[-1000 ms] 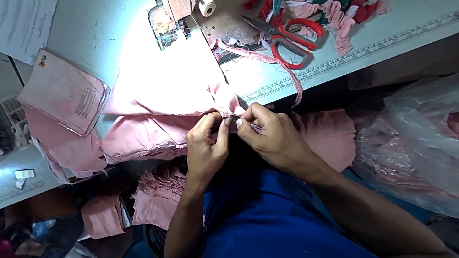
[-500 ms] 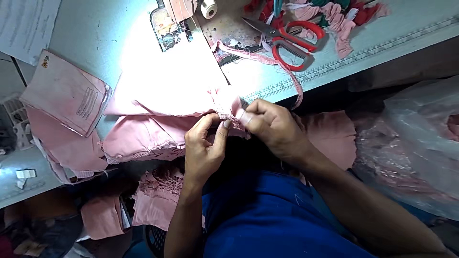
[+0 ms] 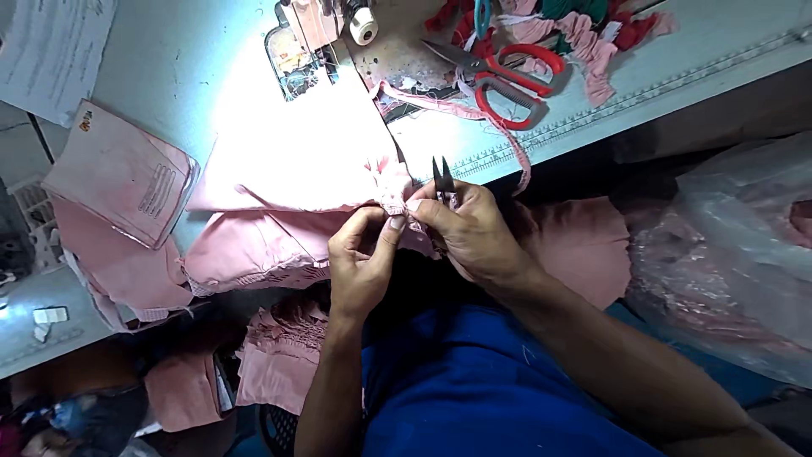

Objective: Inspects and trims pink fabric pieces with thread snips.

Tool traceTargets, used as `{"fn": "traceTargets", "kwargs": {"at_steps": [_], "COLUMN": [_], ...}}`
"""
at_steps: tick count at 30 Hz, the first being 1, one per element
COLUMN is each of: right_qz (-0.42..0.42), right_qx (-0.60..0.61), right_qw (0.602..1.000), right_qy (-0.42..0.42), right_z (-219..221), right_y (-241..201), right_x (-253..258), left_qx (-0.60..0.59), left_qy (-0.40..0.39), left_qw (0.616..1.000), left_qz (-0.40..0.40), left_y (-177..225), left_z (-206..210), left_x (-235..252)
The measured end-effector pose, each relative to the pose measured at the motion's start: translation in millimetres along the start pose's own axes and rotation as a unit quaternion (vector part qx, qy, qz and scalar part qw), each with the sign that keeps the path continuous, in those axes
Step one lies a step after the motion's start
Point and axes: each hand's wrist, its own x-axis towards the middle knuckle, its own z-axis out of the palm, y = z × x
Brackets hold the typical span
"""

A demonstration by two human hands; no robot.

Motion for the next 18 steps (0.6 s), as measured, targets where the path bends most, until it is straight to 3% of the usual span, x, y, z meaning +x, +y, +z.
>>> {"fn": "traceTargets", "kwargs": {"at_steps": [3,9,12,15,18], "right_qz": [-0.057,-0.137,-0.025,0.096,0.095], "right_qx": [-0.141,-0.288,-0.096,0.137,0.119], "right_qw": [0.988,0.948,0.994,0.984,0.985], "right_qy": [-0.019,0.004,-0.036,-0.064,-0.078], "right_z": [-5.0,-4.1,-6.0,-4.0,-6.2], "right_y": [-6.3,-6.1,-6.7,-4.4,-3.8], "right_x": [-1.3,-3.5,-1.3,0.3,-0.1], "left_qx": [-0.054,0.010,-0.028,-0.097,-0.110], "left_qy": [-0.016,0.001,0.000,-0.002,-0.011], "left_qw": [0.998,0.998,0.999,0.994,0.993], "left_qz": [-0.041,-0.058,-0.045,-0.045,-0.046], "left_y": [2.7,11.8,8.2,2.5,0.9], "left_z": [-6.3,-2.4,1.6,2.1,-0.1], "left_x": [0.8,6.7,3.9,3.1,1.8]}}
